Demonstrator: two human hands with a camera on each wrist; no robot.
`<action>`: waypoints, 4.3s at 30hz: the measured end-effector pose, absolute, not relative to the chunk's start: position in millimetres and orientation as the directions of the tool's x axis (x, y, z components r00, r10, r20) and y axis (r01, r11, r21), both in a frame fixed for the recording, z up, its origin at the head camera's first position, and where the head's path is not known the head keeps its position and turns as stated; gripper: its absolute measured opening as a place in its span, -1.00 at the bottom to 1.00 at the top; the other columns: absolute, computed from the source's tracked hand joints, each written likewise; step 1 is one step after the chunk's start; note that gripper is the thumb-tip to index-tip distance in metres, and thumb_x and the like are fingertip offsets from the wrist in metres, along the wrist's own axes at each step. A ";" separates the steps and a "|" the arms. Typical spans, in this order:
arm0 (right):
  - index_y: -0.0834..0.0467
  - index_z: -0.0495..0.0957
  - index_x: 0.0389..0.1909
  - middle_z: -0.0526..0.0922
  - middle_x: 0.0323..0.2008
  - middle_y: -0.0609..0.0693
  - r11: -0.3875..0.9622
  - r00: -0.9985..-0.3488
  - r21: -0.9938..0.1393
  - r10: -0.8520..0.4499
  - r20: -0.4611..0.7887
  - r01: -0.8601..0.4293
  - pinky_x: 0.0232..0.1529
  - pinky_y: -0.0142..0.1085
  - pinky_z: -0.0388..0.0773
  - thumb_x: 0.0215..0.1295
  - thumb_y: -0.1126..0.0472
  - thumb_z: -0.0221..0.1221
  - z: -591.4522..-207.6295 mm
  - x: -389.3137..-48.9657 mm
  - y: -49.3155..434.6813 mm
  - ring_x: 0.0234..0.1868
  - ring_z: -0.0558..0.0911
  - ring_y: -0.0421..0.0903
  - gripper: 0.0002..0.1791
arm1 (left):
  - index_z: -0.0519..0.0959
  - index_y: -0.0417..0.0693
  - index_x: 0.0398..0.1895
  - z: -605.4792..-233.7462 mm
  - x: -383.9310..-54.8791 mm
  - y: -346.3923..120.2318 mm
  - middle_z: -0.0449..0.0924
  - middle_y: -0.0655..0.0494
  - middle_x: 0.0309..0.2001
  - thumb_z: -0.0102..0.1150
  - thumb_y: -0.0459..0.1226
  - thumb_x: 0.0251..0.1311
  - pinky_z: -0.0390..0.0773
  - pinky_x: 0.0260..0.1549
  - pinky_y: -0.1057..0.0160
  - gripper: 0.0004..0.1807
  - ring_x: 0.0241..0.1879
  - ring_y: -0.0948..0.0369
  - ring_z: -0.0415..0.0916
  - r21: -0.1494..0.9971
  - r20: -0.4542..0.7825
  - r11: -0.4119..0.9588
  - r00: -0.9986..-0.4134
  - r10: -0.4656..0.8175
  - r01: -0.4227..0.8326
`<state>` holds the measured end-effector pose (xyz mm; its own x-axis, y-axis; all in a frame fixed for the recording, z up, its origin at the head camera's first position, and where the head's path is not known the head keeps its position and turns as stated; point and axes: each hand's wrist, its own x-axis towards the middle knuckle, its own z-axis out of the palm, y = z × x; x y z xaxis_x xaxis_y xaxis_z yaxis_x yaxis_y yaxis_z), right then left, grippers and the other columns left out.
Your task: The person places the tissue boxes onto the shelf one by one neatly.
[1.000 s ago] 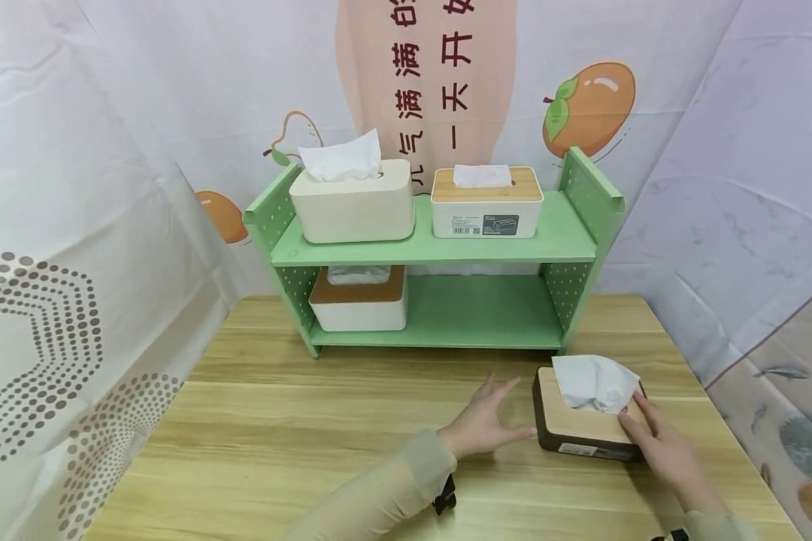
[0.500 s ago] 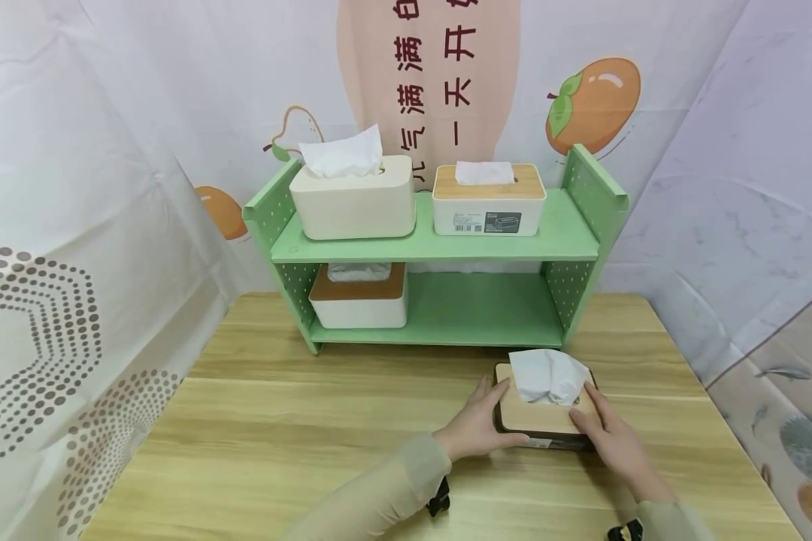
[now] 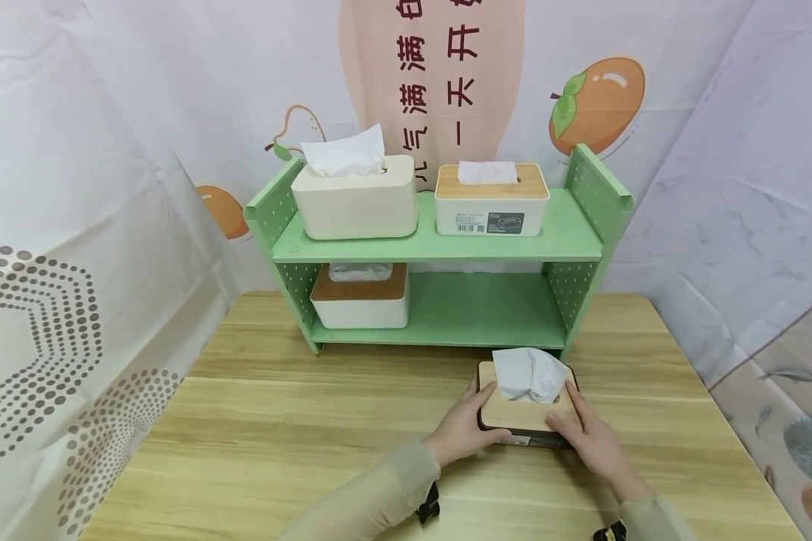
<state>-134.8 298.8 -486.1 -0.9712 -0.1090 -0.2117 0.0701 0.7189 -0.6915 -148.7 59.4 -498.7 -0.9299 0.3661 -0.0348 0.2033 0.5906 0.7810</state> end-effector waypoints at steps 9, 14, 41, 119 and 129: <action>0.22 -0.20 0.48 0.15 0.23 0.62 0.778 -0.987 -0.627 -0.119 -0.106 -0.026 -0.03 0.21 0.40 0.06 -0.13 0.33 -489.9 -134.7 298.0 0.13 0.35 0.53 0.18 | 0.19 0.10 0.43 -496.1 -148.8 56.6 -0.11 -0.19 0.48 0.40 0.02 -0.03 0.35 0.23 0.17 -0.07 0.38 -0.08 0.13 0.798 -0.023 0.572 -0.940 0.339 0.187; 0.23 -0.13 0.48 0.21 0.21 0.61 0.768 -0.991 -0.640 -0.112 -0.075 -0.039 -0.04 0.16 0.42 -0.05 -0.14 0.40 -493.9 -132.7 295.9 0.09 0.43 0.46 0.22 | 0.22 0.11 0.41 -497.1 -147.9 54.7 -0.08 -0.21 0.47 0.42 0.04 -0.07 0.37 0.21 0.17 -0.06 0.36 -0.11 0.17 0.775 -0.014 0.600 -0.944 0.329 0.198; 0.13 -0.01 0.48 0.24 0.26 0.52 0.669 -0.996 -0.739 -0.031 0.084 -0.083 0.07 0.15 0.36 -0.04 -0.02 0.44 -471.5 -142.1 263.0 0.23 0.32 0.41 0.12 | 0.28 0.02 0.38 -450.6 -160.1 22.7 -0.05 -0.28 0.44 0.40 0.04 -0.04 0.42 0.17 0.19 -0.11 0.31 -0.11 0.25 0.693 0.147 0.631 -0.926 0.349 0.348; 0.32 0.44 0.14 0.34 0.22 0.43 0.778 -0.690 -0.309 -0.210 0.693 -0.546 0.20 0.34 0.09 0.24 -0.11 0.15 -476.2 -168.5 219.5 0.17 0.30 0.44 -0.35 | 0.25 -0.09 0.36 -445.4 -172.1 -17.0 0.05 -0.27 0.41 0.10 -0.06 0.26 0.18 0.30 -0.14 -0.35 0.40 -0.24 -0.02 0.165 0.382 0.829 -0.810 0.446 0.534; 0.10 0.29 0.32 0.05 0.43 0.27 0.839 -0.839 -0.330 -0.240 0.487 -0.432 0.28 0.35 -0.38 0.01 0.13 0.36 -483.7 -150.9 219.2 0.35 -0.02 0.42 -0.20 | 0.03 0.05 0.49 -468.2 -157.1 -14.0 -0.21 -0.15 0.51 0.09 0.06 0.24 0.02 0.27 -0.33 -0.17 0.44 -0.25 -0.22 -0.013 0.256 0.864 -0.833 0.490 0.504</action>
<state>-150.9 219.2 -483.7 -0.8395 -0.2401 0.4875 -0.4317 0.8395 -0.3299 -157.1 -14.0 -468.2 -0.8334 0.4897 0.2562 0.5036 0.8639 -0.0132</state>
